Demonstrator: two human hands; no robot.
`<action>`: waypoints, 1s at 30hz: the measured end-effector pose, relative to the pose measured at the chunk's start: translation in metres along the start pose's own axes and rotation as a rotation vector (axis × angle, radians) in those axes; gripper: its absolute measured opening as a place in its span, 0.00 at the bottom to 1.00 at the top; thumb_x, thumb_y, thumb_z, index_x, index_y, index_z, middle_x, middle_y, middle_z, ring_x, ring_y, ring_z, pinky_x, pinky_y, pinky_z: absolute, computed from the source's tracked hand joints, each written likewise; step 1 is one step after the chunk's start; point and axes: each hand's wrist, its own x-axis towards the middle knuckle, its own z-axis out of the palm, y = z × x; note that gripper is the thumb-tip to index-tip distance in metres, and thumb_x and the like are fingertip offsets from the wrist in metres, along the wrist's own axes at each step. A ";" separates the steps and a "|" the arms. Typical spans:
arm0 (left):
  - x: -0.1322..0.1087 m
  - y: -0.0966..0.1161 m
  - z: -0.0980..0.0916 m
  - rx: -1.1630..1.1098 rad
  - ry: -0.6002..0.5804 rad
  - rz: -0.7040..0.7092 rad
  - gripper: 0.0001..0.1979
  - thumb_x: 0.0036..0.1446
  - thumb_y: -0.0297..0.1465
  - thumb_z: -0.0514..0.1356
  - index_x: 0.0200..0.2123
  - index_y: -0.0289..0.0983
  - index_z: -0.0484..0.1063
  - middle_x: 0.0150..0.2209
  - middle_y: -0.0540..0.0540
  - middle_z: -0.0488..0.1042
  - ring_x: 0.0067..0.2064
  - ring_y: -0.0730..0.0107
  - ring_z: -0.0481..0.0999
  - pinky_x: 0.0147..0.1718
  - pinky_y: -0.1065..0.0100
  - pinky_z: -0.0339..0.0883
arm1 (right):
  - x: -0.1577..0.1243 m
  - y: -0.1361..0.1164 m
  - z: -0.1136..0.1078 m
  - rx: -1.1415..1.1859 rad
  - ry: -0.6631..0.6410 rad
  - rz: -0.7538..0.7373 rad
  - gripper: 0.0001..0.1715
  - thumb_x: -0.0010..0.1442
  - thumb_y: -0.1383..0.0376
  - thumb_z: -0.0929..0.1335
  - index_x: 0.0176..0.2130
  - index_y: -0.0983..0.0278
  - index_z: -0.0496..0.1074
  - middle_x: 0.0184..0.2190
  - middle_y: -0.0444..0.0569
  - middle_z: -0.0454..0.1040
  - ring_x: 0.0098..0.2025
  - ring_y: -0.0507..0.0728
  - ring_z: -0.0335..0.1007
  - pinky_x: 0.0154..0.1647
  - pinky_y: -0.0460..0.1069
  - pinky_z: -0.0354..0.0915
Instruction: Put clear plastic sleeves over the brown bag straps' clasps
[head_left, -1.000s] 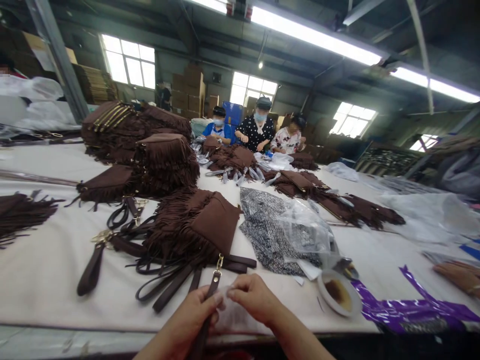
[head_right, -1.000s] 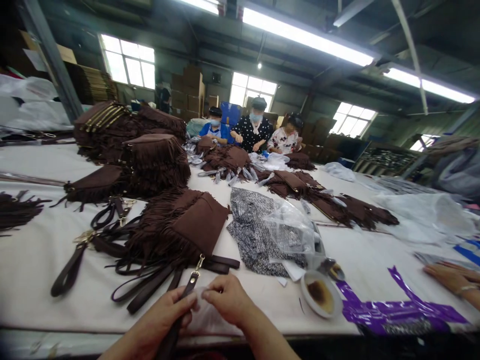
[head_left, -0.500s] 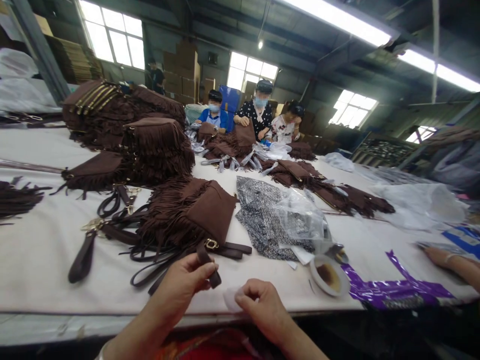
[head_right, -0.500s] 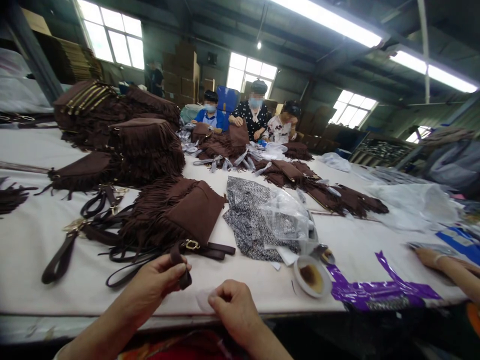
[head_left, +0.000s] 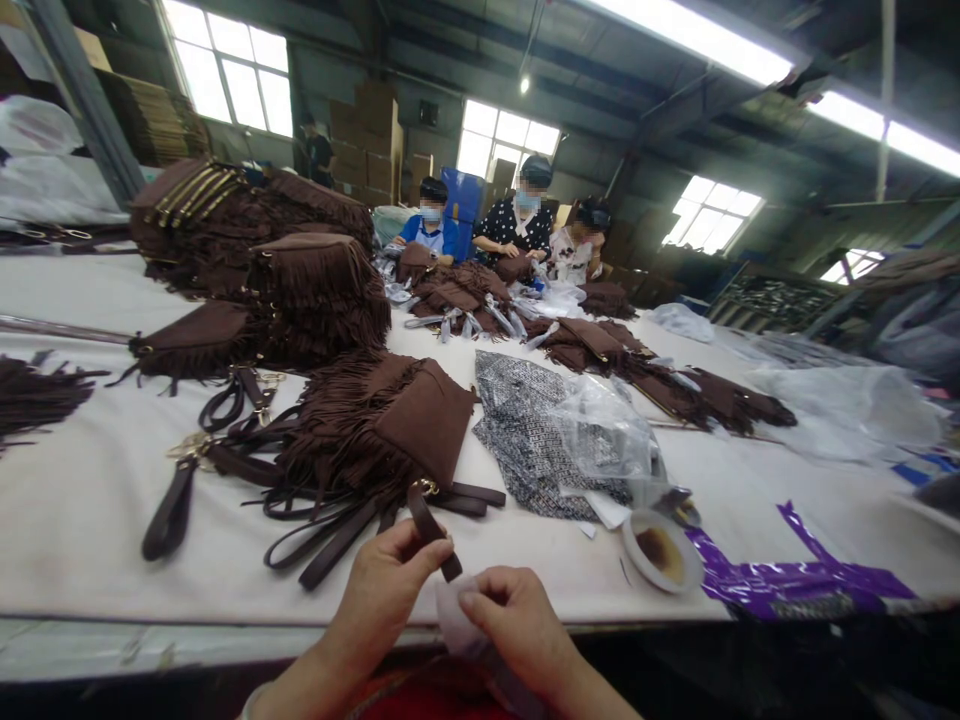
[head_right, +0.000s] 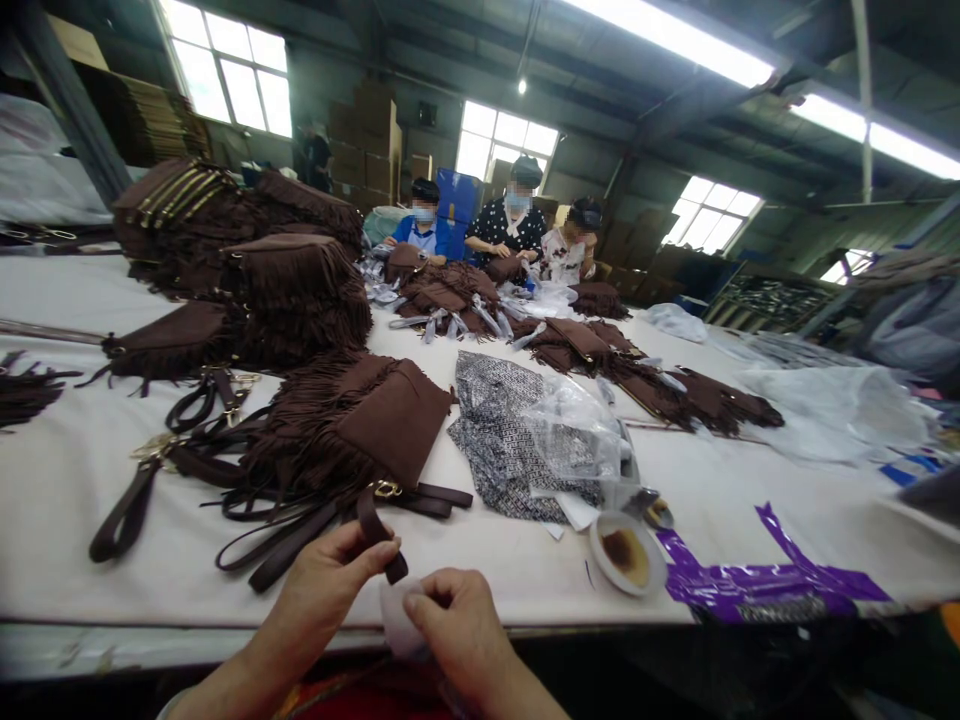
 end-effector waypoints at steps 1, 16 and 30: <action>0.000 0.002 0.000 -0.012 0.008 0.000 0.12 0.48 0.39 0.65 0.31 0.37 0.76 0.29 0.49 0.77 0.34 0.65 0.73 0.36 0.70 0.65 | 0.000 0.001 0.000 0.004 0.001 0.005 0.12 0.51 0.64 0.68 0.27 0.70 0.78 0.22 0.48 0.74 0.25 0.52 0.65 0.26 0.45 0.57; 0.001 -0.010 0.003 -0.057 -0.046 -0.018 0.12 0.46 0.39 0.66 0.30 0.36 0.77 0.29 0.48 0.77 0.34 0.65 0.73 0.35 0.70 0.65 | 0.001 0.009 0.005 0.131 -0.018 0.064 0.12 0.50 0.62 0.70 0.27 0.71 0.77 0.20 0.46 0.71 0.23 0.51 0.61 0.25 0.45 0.55; 0.002 -0.009 0.004 -0.112 -0.058 -0.059 0.13 0.44 0.39 0.67 0.30 0.35 0.76 0.28 0.48 0.76 0.32 0.65 0.72 0.33 0.69 0.66 | -0.003 0.009 0.006 0.243 -0.075 0.106 0.25 0.50 0.49 0.71 0.23 0.70 0.70 0.16 0.42 0.62 0.20 0.48 0.53 0.22 0.45 0.46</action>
